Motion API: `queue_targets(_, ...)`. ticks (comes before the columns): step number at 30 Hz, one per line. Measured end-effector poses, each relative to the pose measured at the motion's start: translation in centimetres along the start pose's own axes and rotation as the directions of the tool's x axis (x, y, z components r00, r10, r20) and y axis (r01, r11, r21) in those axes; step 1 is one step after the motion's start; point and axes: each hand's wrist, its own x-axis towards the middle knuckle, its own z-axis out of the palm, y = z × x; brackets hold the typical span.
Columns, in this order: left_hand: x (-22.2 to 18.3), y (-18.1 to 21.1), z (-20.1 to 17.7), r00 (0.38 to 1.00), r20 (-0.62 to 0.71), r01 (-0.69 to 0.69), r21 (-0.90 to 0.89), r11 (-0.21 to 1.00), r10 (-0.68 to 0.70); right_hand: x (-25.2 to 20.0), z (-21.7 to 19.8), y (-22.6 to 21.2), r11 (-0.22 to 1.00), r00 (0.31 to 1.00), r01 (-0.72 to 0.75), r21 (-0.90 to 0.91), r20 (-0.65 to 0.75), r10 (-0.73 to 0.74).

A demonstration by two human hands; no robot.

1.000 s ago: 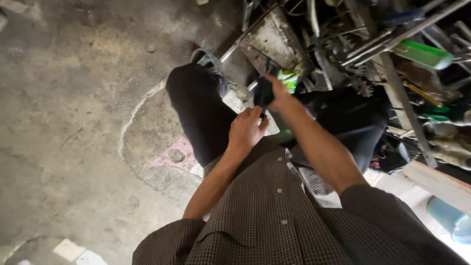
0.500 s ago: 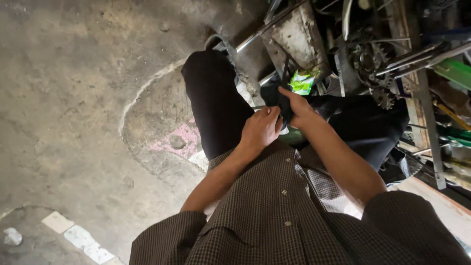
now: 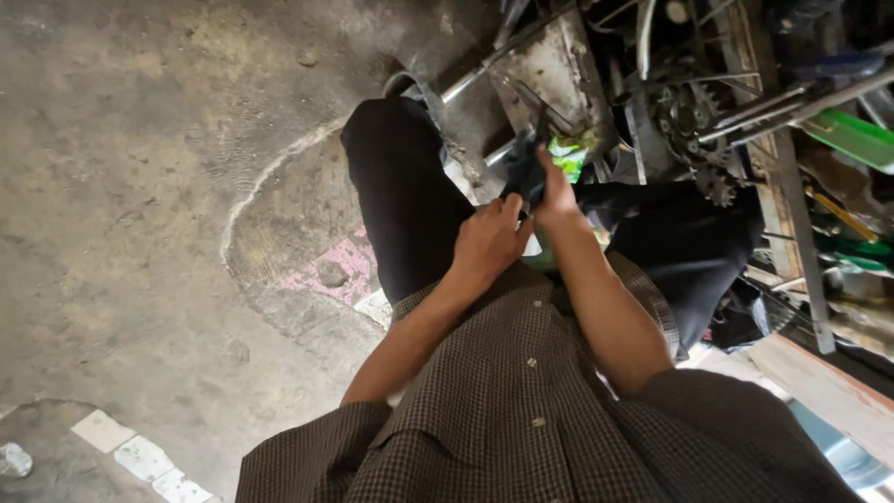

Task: Clean and maintain a motorcycle part using a cloth, cleaning agent, and a T-handle wrench.

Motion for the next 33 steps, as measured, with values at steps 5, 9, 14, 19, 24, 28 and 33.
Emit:
queue_targets(5,-0.4,0.2,0.0,0.999,-0.030,-0.039,-0.018,0.999,0.038,-5.7,2.6,-0.8,0.937,0.987,-0.162,-0.310,-0.055,0.152)
queue_targets(9,-0.3,0.2,0.3,0.999,0.000,-0.048,-0.017,0.999,0.048,2.4,0.0,-2.9,0.895,0.986,-0.128,-0.427,-0.150,0.069)
queue_targets(14,0.0,-0.8,1.4,0.991,-0.084,-0.104,-0.039,0.994,0.100,6.1,2.1,-3.9,0.626,0.948,-0.129,-0.769,-0.280,-0.149)
queue_targets(19,-0.1,-0.8,1.5,0.991,-0.107,-0.089,-0.064,0.994,0.082,1.5,1.4,-3.4,0.556,0.976,-0.099,-0.825,-0.189,-0.107)
queue_targets(24,0.1,-0.5,2.0,0.995,-0.088,-0.067,-0.133,0.989,0.055,-7.9,6.8,-2.8,0.686,0.971,-0.159,-0.710,-0.237,-0.020)
queue_targets(28,1.0,0.0,1.2,0.994,0.002,0.106,-0.362,0.926,-0.113,-4.1,2.6,-2.0,0.751,0.987,-0.110,-0.651,-0.158,0.007)
queue_targets(33,0.9,-0.8,2.2,0.977,-0.032,0.166,-0.503,0.848,-0.210,-5.1,3.5,-1.3,0.724,0.972,0.048,-0.688,-0.135,-0.192)
